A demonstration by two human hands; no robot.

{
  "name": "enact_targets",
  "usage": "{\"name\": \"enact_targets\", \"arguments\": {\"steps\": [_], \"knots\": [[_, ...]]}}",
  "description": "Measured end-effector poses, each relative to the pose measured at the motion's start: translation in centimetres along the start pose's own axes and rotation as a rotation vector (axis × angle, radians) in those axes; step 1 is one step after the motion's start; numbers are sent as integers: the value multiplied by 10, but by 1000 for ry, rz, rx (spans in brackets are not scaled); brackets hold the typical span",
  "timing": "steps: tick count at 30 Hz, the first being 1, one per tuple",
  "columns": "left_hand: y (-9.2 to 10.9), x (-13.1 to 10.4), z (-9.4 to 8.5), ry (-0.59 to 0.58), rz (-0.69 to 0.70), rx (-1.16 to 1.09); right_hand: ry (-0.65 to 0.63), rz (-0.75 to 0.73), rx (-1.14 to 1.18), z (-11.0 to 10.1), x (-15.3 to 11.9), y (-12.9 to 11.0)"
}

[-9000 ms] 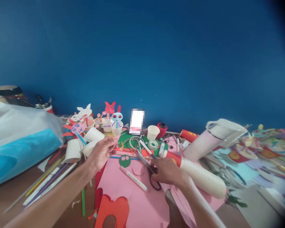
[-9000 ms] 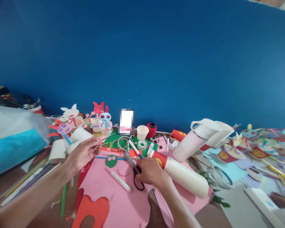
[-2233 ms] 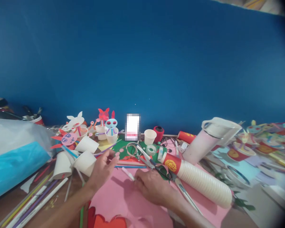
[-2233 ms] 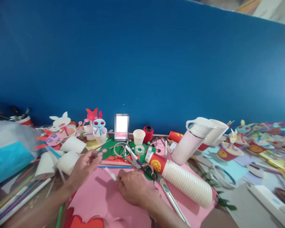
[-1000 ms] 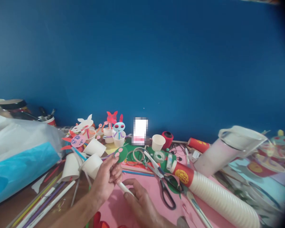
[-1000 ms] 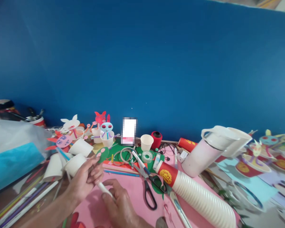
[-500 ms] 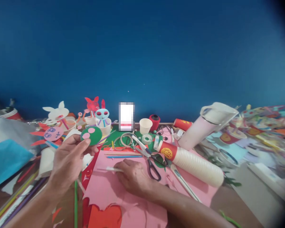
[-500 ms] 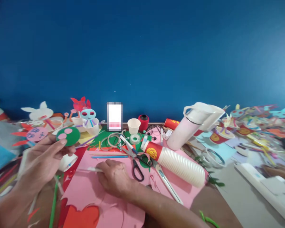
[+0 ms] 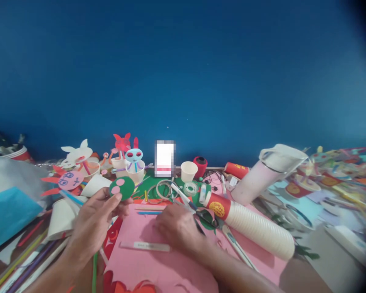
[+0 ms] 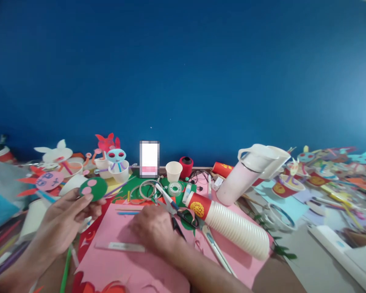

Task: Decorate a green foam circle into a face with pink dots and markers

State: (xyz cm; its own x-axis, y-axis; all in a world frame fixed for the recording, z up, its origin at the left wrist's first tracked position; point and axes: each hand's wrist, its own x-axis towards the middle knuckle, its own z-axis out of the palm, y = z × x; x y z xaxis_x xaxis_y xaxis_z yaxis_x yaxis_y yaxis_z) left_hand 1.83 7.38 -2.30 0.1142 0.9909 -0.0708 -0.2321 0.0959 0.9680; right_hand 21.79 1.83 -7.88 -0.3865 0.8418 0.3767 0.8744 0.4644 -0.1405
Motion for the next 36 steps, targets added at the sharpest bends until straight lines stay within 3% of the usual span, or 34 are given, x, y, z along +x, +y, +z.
{"name": "enact_targets", "arguments": {"steps": [3,6,8,10,14,17,19,22,24,27,30,36], "knots": [[-2,-2,3,-19,-39,11,5,318,-190,-21,7,32],[-4,-4,5,-33,-49,30,-230,497,-320,-31,9,52],[-6,-5,6,-43,-49,49,-355,546,-343,-31,9,56],[-9,-7,9,-56,-51,61,-392,547,-338,-26,8,54],[-18,-12,14,-105,-106,43,-342,542,-342,-22,8,50],[-24,-12,14,-152,-141,1,-255,575,-345,-34,10,47],[-25,-9,12,-152,-177,-72,-169,584,-225,-47,10,39],[-20,-2,8,-1,-194,-280,-42,456,272,-60,9,18],[-14,0,8,110,-179,-431,-95,426,593,-58,7,1],[-7,-2,12,167,-253,-547,-160,409,846,-42,4,-21],[-6,-10,17,140,-320,-574,-229,400,966,-24,2,-33],[-9,-20,20,-79,-331,-692,-393,381,1253,-8,1,-46]]}}
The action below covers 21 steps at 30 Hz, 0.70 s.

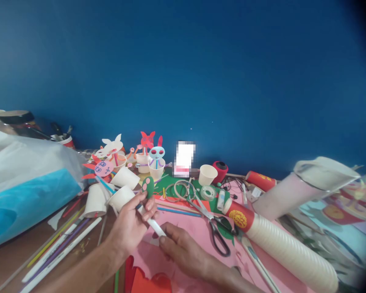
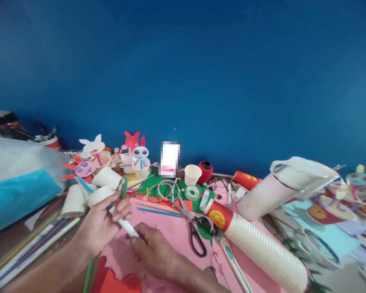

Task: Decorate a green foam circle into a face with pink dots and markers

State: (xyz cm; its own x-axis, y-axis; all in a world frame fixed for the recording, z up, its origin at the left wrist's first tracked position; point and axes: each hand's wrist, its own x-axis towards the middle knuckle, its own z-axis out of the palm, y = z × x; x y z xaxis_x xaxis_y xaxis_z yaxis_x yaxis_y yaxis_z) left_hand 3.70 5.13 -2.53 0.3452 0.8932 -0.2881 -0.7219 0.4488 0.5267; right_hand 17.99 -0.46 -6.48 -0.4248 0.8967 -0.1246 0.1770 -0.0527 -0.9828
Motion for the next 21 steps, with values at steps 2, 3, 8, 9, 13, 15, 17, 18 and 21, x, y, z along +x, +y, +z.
{"name": "enact_targets", "arguments": {"steps": [2,3,8,9,13,15,17,18,21], "knots": [[1,0,0,-33,-8,-15,-34,18,104,2,1,2],[1,0,0,-40,-8,-22,-43,22,143,3,2,3],[9,3,-2,-69,36,-88,5,23,256,1,3,6],[11,4,-2,-75,42,-96,30,18,268,0,4,6],[17,4,-1,-69,46,-99,1,18,283,0,5,3],[17,4,1,-72,50,-95,-42,33,267,-1,5,2],[13,5,5,-84,52,-84,-45,48,224,-2,5,-1],[10,5,7,-90,45,-76,-38,52,187,-3,4,-4],[2,7,19,-105,19,-51,8,20,-42,-5,-3,-19]]}}
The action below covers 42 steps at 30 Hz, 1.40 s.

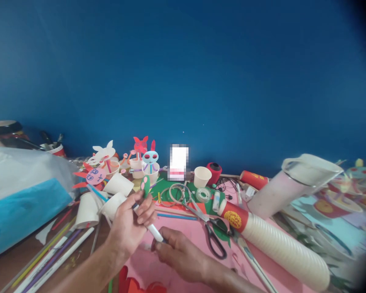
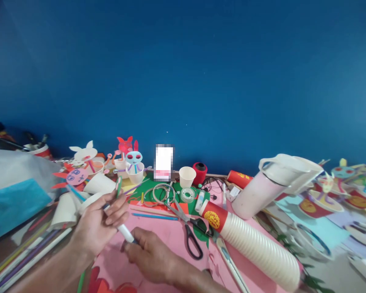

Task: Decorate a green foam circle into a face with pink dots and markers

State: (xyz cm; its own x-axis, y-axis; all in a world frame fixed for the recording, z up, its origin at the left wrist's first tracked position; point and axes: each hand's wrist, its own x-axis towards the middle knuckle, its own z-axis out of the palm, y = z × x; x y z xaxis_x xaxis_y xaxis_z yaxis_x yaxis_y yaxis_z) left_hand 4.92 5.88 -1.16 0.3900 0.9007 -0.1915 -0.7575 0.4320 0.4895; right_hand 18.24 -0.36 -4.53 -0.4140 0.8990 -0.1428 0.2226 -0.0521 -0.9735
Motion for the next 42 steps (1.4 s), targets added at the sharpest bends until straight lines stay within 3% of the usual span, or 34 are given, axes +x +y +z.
{"name": "enact_targets", "arguments": {"steps": [2,5,7,9,12,13,17,20,23,26,30,33,36,37,40,42], "knots": [[3,0,9,-12,-5,27,85,-61,-259,-1,-7,-9],[32,-7,22,6,46,101,181,-142,-606,2,-13,-8],[61,-14,26,66,286,105,236,-191,-792,6,-13,4],[84,-21,25,22,599,57,261,-206,-864,9,-9,15],[93,-23,18,24,422,102,301,-259,-881,6,-1,19],[90,-21,16,20,334,107,320,-270,-904,3,0,16],[64,-9,10,-24,256,79,391,-306,-982,-16,1,-3],[39,-5,6,-6,121,112,361,-275,-795,-23,-2,-13],[8,-6,0,47,1,193,280,-137,-575,-17,-1,-12],[-14,-10,-3,21,-24,300,224,-70,-467,-6,4,-4],[-11,-9,-2,76,97,447,171,-74,-406,-5,4,3],[4,-1,-3,149,257,425,20,-78,-251,-21,-5,-4],[4,7,-10,225,258,441,-54,-149,-19,-41,-14,-13],[-1,8,-14,242,225,464,-49,-175,106,-47,-15,-15],[-21,11,-25,207,93,512,197,-328,422,-57,-9,-11],[-34,11,-32,189,46,531,340,-365,516,-57,2,-1]]}}
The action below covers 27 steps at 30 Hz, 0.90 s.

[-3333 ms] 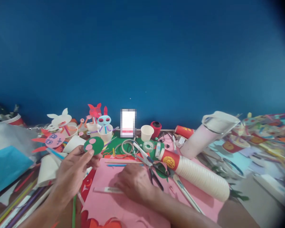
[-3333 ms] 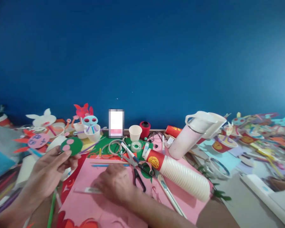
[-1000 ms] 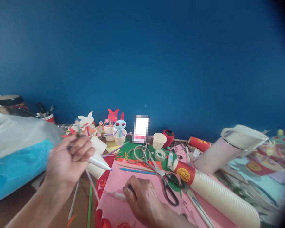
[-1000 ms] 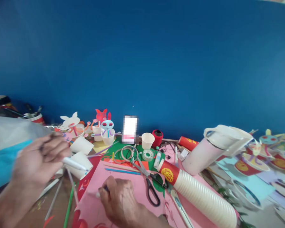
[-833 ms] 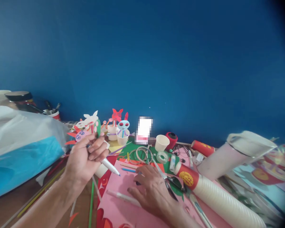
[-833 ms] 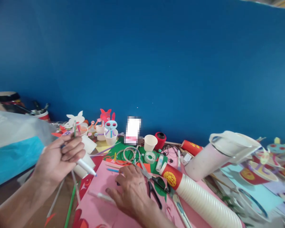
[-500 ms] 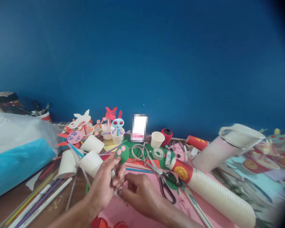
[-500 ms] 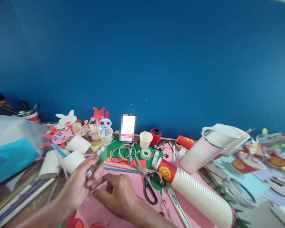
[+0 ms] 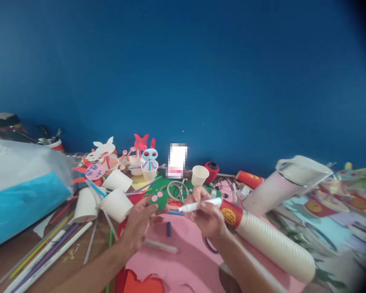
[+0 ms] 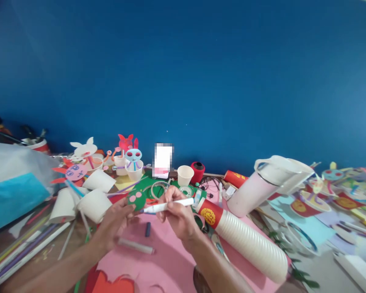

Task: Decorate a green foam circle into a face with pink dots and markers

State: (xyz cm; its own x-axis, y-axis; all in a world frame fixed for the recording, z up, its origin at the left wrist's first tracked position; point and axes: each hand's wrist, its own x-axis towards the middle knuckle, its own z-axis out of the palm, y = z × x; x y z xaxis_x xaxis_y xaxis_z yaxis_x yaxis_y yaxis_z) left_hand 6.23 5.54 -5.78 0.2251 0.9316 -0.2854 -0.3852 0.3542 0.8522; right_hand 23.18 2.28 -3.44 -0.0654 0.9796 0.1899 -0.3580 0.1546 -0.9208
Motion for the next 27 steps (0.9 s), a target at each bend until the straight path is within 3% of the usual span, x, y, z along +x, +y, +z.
{"name": "enact_targets", "arguments": {"steps": [6,12,18,27], "knots": [[-17,1,-3,-22,-93,136,111,40,27,-1,7,42],[-20,3,-3,-64,-111,221,343,-52,-249,1,4,49],[-21,5,-3,-48,-149,190,270,-118,-481,1,-1,55],[-23,6,-4,-97,-167,121,235,-125,-574,1,-1,59]]}}
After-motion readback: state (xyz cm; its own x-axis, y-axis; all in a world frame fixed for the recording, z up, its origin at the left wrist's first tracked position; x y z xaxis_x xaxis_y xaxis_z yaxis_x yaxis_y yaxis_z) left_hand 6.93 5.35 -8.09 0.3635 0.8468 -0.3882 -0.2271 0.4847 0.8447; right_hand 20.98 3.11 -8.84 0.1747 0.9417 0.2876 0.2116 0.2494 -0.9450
